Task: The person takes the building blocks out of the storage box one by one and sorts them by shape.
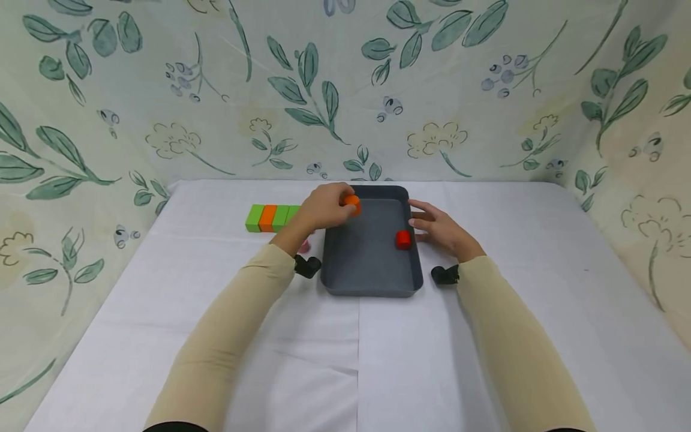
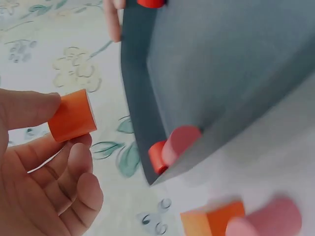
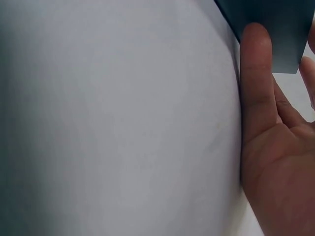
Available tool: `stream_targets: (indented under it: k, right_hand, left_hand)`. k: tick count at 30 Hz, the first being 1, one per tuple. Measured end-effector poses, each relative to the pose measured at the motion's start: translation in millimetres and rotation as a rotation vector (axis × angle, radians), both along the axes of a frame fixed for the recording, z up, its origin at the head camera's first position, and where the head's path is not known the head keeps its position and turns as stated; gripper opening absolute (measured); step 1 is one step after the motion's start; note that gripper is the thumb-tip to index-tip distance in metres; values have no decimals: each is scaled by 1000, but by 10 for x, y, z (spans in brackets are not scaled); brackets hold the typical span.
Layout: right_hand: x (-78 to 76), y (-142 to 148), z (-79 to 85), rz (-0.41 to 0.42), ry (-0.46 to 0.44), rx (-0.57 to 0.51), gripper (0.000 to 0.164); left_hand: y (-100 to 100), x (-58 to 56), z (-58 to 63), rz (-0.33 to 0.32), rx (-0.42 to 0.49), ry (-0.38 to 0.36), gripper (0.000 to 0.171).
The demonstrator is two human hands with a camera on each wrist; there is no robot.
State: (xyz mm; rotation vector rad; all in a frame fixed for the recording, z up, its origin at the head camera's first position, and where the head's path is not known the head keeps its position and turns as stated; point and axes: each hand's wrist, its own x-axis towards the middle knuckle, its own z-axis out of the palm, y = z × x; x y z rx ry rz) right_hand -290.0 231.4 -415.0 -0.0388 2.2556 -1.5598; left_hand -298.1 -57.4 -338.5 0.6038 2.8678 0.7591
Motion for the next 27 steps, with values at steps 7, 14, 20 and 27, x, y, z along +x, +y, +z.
stream_targets:
  k: [7,14,20,27]
  right_hand:
    - [15,-7,8,-8,-4,3,66]
    - [10,-20,0,-24,-10,1,66]
    - [11,-17,19,-21,-16,4,66]
    - [7,-22,10,-13,-21,2,66]
  left_hand:
    - [-355,241,212,13,42,19,38]
    - [-804,409,210,29,18,28,41]
    - [-1182,528,31,111,13,13,47]
    - [-1378,582,-165,157,26,10,43]
